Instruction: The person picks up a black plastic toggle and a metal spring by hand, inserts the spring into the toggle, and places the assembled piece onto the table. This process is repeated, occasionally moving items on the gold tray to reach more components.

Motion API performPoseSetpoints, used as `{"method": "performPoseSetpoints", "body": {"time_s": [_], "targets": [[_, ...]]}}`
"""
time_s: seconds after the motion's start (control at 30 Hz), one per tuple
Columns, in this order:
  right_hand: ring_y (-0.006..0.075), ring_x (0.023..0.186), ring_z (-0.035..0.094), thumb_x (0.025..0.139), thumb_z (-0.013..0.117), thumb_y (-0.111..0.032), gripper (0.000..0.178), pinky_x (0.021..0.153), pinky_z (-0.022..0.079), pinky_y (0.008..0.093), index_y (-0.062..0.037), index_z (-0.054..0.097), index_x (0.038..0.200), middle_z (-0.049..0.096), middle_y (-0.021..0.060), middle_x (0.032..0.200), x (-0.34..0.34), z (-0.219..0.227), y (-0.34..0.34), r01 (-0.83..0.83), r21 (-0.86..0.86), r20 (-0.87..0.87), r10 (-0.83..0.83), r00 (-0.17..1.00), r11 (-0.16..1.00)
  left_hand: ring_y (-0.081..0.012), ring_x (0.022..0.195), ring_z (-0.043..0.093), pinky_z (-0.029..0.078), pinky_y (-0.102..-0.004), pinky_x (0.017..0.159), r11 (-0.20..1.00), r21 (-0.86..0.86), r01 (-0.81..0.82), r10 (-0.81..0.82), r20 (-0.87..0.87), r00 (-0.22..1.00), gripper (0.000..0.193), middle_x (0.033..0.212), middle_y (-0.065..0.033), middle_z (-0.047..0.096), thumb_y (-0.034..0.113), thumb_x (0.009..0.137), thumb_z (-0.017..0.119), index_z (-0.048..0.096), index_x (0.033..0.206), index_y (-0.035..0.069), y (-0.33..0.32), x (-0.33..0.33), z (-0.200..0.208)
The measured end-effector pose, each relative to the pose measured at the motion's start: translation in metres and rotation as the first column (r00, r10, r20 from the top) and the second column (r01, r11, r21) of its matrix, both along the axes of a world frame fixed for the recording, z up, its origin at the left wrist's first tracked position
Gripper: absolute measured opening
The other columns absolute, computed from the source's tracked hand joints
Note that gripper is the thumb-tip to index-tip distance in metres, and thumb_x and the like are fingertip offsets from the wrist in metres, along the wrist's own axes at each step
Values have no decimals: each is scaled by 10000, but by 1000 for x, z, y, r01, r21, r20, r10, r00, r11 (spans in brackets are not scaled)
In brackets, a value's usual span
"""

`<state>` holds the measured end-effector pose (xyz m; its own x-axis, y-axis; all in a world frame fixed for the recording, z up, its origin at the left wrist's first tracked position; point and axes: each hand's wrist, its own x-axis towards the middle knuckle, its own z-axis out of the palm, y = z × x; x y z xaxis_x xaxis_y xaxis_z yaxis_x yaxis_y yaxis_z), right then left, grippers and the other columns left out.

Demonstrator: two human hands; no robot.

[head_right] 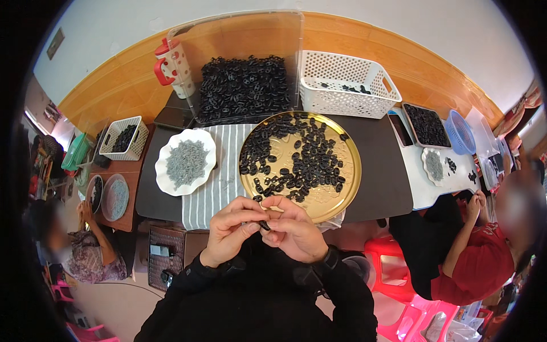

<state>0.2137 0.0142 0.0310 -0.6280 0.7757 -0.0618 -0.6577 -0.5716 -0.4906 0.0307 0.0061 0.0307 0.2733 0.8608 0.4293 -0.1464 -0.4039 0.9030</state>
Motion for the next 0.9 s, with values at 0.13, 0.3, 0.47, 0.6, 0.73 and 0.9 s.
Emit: {"method": "performPoseSetpoints", "body": {"time_s": [0.13,0.3,0.47,0.6,0.73,0.9], "targets": [[119,698,518,909,517,2,269,604,386,261,-39,504,1174,592,79,933,-11,1,-3,-18,-85,15,19,1000,996,-176,886,619,525,-260,758,990,-141,28,-4,165,986,190,1027,-129,586,-96,870,580,667,1033,-49,-4,-4,-11],[108,667,544,943,527,-48,146,578,422,228,-33,555,1086,605,60,853,-15,2,-2,57,34,211,-63,975,998,-155,878,642,524,-246,748,994,-105,-26,49,221,974,202,1030,-112,580,-91,868,593,670,1050,-45,-4,-8,-29],[112,641,542,935,542,-35,118,558,396,228,-21,559,1051,597,59,825,-23,7,-4,96,132,373,-139,918,987,-136,875,598,489,-225,750,992,-102,-73,96,233,968,207,999,-88,607,-86,854,616,700,1025,-4,-8,-12,-35],[107,630,549,938,537,-29,109,551,403,225,-18,561,1044,612,61,828,-28,10,-5,102,139,402,-150,903,985,-135,871,597,486,-225,757,990,-119,-75,103,253,962,210,1002,-88,604,-87,851,620,699,1028,-7,-9,-15,-37],[105,627,554,938,537,-26,112,547,408,226,-19,563,1046,618,61,835,-30,10,-5,111,160,404,-168,899,981,-136,874,602,489,-223,747,991,-113,-69,96,247,964,222,1001,-90,600,-97,849,613,693,1037,-9,-8,-18,-38],[87,671,569,945,550,-57,143,569,451,207,-29,556,1085,626,46,864,-28,7,-7,41,245,492,-160,856,969,-137,844,619,509,-225,716,982,-179,56,17,385,923,184,1010,-119,612,-90,857,601,667,1023,-44,-9,-18,-33]]}}
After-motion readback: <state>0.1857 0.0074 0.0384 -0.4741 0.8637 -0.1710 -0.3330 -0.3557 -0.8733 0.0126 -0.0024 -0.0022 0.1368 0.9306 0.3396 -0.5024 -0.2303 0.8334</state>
